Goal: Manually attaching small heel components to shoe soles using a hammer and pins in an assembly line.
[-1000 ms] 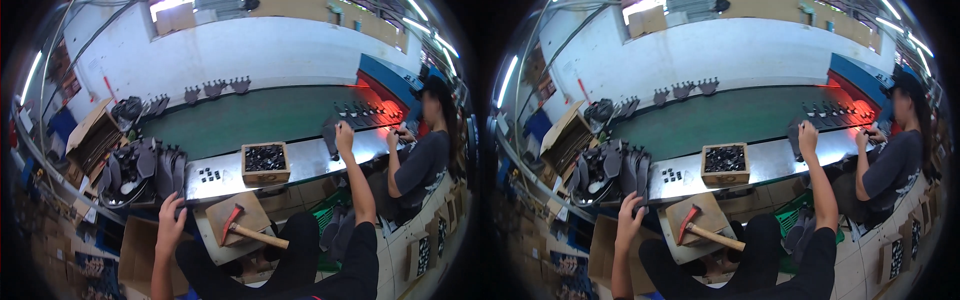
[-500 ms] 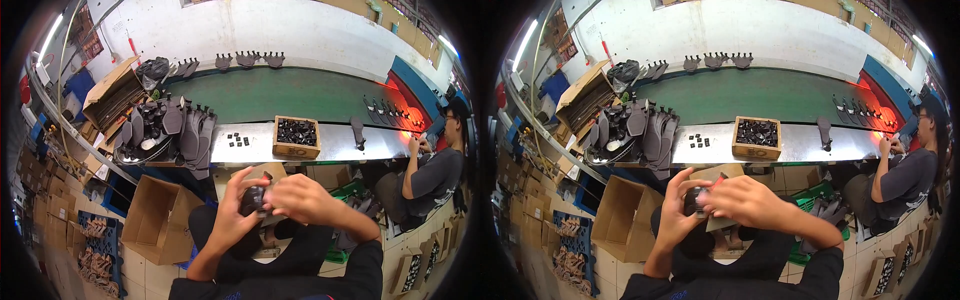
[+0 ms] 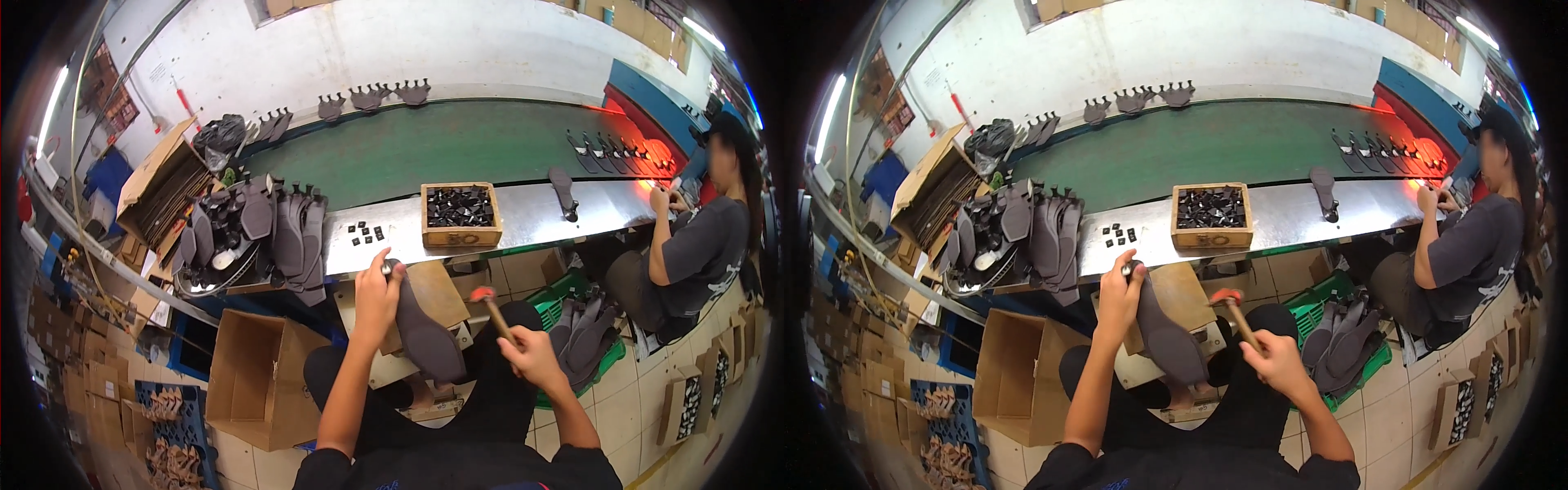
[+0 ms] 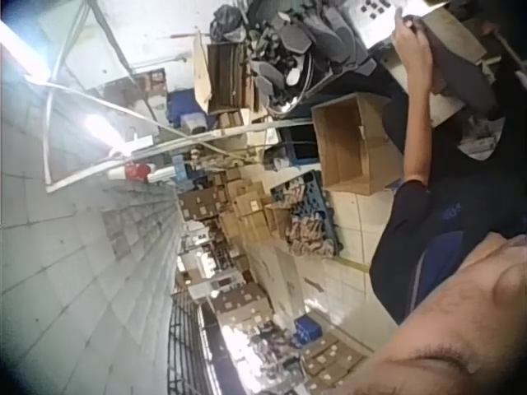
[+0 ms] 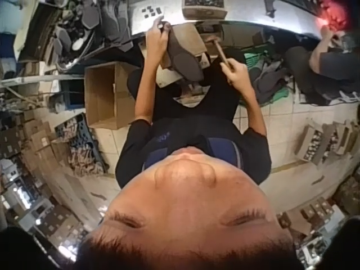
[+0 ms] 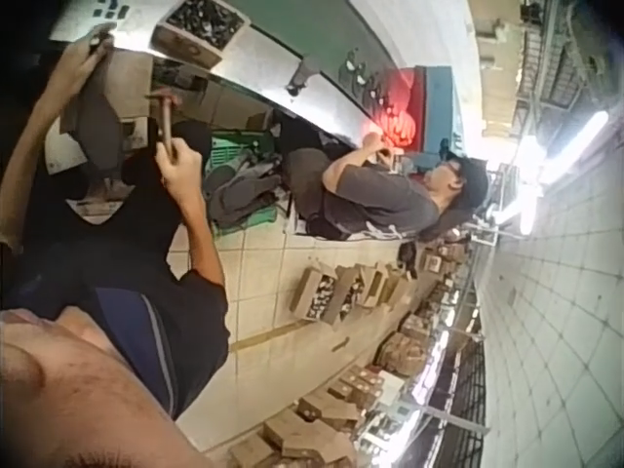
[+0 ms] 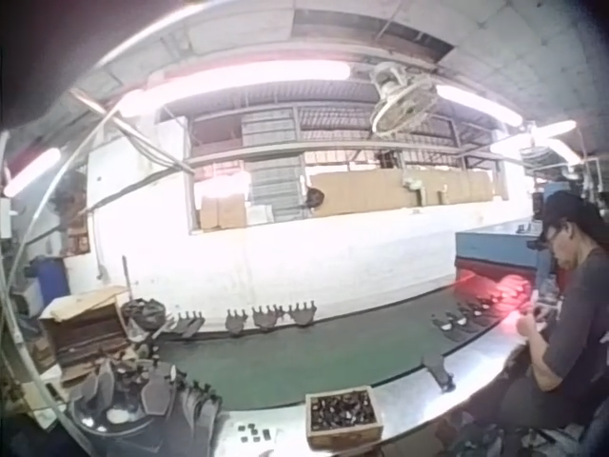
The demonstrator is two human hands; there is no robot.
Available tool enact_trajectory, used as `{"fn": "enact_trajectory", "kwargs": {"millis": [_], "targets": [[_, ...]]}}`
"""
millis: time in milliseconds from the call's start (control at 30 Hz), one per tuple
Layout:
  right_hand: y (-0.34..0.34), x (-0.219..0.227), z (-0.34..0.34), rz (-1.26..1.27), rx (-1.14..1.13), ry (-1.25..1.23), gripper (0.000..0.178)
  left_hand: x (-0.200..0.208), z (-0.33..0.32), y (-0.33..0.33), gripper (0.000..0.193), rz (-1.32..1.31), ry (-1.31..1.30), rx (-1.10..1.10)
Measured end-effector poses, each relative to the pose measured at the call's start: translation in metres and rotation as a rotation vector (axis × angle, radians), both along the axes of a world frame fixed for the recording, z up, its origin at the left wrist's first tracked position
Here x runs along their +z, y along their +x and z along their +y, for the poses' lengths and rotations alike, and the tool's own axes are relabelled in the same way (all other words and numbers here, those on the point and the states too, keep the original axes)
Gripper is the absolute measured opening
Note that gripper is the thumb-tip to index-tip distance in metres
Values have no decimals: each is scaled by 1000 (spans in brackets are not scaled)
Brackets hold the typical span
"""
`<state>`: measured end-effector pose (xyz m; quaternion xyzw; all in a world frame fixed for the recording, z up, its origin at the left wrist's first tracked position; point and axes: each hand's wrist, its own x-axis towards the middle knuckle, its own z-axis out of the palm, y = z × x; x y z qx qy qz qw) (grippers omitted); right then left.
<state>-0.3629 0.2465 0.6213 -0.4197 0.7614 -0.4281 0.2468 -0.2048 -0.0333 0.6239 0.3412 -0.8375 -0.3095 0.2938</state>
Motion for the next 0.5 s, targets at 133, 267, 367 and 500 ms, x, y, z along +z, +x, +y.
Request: {"fn": "enact_trajectory", "kwargs": {"millis": [133,267,367,500], "targets": [[-10,5,79,5,-202,-168,16,-40,-43,-40,79,-49,-247,112],[-13,-28,112,-9,-517,-83,9,7,-50,-110,19,139,-413,-132],[-2,-34,110,-621,-553,-176,4,-12,-73,-165,15,23,-405,-225],[6,-48,108,-456,-531,-176,13,-24,-86,-200,11,-175,-556,-340]]}}
